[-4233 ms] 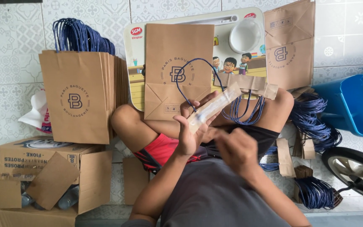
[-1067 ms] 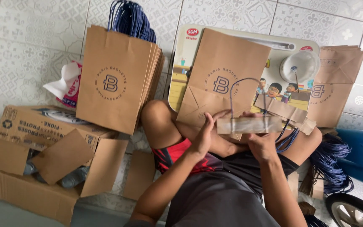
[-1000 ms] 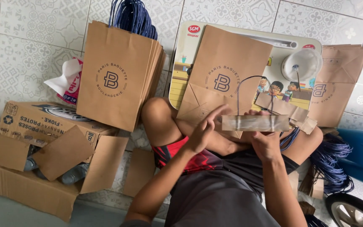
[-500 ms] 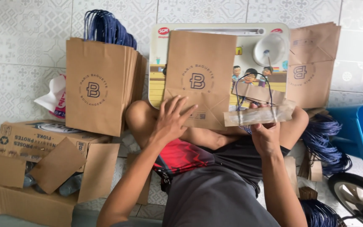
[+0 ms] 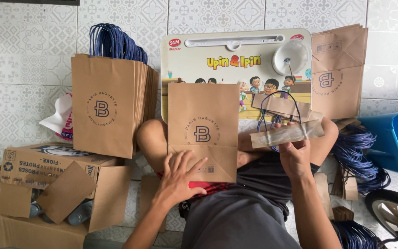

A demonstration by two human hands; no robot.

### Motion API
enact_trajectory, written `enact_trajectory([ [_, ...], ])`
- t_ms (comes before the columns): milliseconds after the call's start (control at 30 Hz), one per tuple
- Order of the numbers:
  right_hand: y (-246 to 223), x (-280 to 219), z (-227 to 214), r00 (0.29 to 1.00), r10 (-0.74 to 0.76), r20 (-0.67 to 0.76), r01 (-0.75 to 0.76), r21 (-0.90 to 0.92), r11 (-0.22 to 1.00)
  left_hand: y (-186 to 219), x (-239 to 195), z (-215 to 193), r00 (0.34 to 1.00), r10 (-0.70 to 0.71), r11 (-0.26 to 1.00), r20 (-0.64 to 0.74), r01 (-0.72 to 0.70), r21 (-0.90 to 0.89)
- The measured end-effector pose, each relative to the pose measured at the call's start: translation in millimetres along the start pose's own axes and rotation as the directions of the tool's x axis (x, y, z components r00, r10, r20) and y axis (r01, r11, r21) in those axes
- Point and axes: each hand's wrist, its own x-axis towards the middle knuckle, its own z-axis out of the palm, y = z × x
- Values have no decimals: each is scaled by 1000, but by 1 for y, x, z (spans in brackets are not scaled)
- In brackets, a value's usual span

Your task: The person sits on the floor and assembles brown paper bags by applying glue to the handle tabs and attaching blue rope handles. They fold the bag flaps and press the seams to secure the handles.

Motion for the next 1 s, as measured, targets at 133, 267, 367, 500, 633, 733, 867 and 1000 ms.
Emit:
enact_trajectory([
  [133,-4,4,22,1000,-5,-2,5,-11,1000,-13,38,-14,996,-12,997,-88,5,-72],
  [267,-4,5,28,1000,-27,5,27,-69,997,-47,102,-23,937,-53,999,-344,47,-26],
  [367,-6,7,31,999,-48,17,50,-107,993,-65,150,-28,902,-87,996,-424,87,-18],
  [500,-10,8,37,994,-105,-4,103,-161,982,-87,182,-2,865,-38,994,-500,84,69],
  [633,-4,14,19,988,-149,-32,141,-177,974,-90,178,12,794,13,997,-607,38,71],
  [733,-14,31,37,978,-205,31,206,-222,953,-97,175,24,666,113,990,-738,-10,142],
  [867,-48,62,91,960,-257,108,279,-400,873,-90,162,22,662,120,990,-740,-23,140],
  [1000,-56,102,114,924,-254,285,359,-426,830,-89,160,21,654,123,990,-746,-27,139],
])
